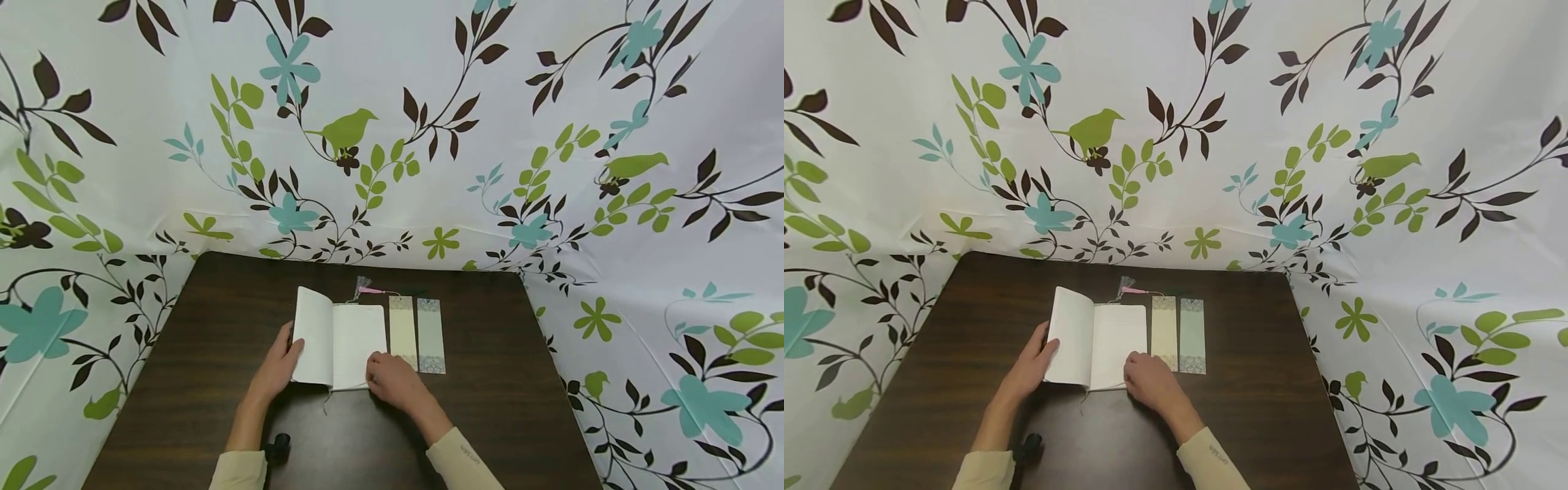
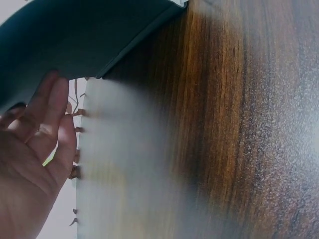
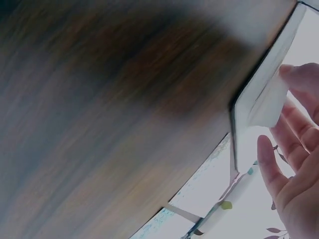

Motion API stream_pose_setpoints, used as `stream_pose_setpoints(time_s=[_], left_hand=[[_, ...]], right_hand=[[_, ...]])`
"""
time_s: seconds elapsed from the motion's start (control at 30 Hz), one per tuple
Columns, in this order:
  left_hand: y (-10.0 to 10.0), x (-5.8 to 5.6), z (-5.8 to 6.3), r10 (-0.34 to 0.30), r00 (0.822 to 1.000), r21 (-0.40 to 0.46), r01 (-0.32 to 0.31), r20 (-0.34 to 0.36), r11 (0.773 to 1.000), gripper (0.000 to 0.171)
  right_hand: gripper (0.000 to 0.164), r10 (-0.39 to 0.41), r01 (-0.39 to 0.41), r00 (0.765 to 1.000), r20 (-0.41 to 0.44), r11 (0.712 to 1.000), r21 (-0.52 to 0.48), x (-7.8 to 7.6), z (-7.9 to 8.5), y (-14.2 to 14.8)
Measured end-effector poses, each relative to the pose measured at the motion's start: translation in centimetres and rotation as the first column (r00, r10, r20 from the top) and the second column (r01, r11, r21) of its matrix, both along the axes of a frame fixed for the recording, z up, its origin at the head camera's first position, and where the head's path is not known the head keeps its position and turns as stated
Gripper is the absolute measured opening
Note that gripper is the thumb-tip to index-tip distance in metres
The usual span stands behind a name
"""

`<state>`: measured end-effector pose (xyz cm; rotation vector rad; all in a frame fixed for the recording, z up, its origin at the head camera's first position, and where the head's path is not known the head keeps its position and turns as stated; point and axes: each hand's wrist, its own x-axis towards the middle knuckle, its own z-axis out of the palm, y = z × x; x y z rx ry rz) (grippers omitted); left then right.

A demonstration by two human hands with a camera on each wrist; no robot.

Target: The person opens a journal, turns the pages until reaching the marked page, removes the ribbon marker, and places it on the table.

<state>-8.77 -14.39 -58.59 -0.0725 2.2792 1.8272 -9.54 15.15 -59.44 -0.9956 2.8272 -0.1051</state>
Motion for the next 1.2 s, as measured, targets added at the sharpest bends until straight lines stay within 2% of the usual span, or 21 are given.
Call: stream_pose_setpoints(time_s=[0.13, 0.33, 0.43, 0.53, 0.6, 0.7, 0.8, 0.87, 0.93, 1.0, 1.1, 1.2], left_hand=[[0.1, -0.2, 0.2, -0.009, 1.000, 0.000, 0.009, -0.014, 1.000, 0.060], [-0.1, -0.4, 0.0, -0.017, 0.999, 0.001, 0.017, 0.042, 1.000, 0.057], [-0.2, -0.3, 0.0, -0.014, 0.998, -0.009, 0.014, 0.057, 1.000, 0.055], [-0.2, -0.2, 0.1, -0.014, 0.999, -0.019, 0.015, 0.053, 1.000, 0.055], [-0.2, -0.1, 0.0, -0.017, 0.999, -0.025, 0.018, 0.037, 1.000, 0.058], [-0.2, -0.1, -0.1, -0.016, 1.000, -0.015, 0.016, -0.013, 1.000, 0.067], [0.0, -0.3, -0.5, -0.006, 0.996, -0.008, 0.005, -0.085, 1.000, 0.077], [-0.2, -0.3, -0.5, 0.004, 0.991, -0.051, -0.011, -0.133, 0.999, 0.071], [-0.3, -0.3, -0.5, -0.009, 0.988, -0.109, -0.009, -0.157, 0.994, 0.055], [-0.4, -0.1, -0.4, -0.020, 0.987, -0.164, -0.006, -0.156, 0.986, 0.040], [-0.2, -0.1, -0.2, -0.029, 0.991, -0.200, 0.003, -0.129, 0.980, 0.036], [0.1, -0.1, 0.0, -0.018, 0.993, -0.200, -0.006, -0.119, 0.980, 0.036]], right_hand=[[0.011, 0.001, -0.001, 0.999, -0.049, 1.000, -0.008, 0.0, 0.2, -0.2], [0.010, 0.011, -0.010, 0.993, -0.122, 1.000, 0.006, 0.0, -0.2, -0.2], [0.003, 0.006, -0.003, 0.991, -0.134, 1.000, 0.017, -0.1, -0.3, -0.1], [0.018, -0.050, 0.050, 0.992, -0.116, 0.999, 0.000, -0.1, -0.4, 0.1], [0.033, -0.128, 0.124, 0.987, -0.096, 0.991, -0.040, 0.0, -0.5, 0.3], [0.053, -0.281, 0.271, 0.958, -0.055, 0.952, -0.145, 0.0, -0.4, 0.5], [0.065, -0.419, 0.414, 0.907, 0.039, 0.873, -0.256, 0.0, -0.4, 0.8], [0.065, -0.448, 0.462, 0.886, 0.119, 0.830, -0.312, -0.1, -0.3, 0.5], [0.061, -0.433, 0.470, 0.883, 0.181, 0.813, -0.345, -0.1, -0.3, 0.0], [0.057, -0.389, 0.441, 0.897, 0.211, 0.822, -0.360, 0.0, -0.3, -0.7], [0.054, -0.314, 0.379, 0.923, 0.224, 0.845, -0.377, 0.4, -0.2, -1.9], [0.053, -0.257, 0.331, 0.938, 0.230, 0.864, -0.381, 0.8, 0.2, -3.2]])
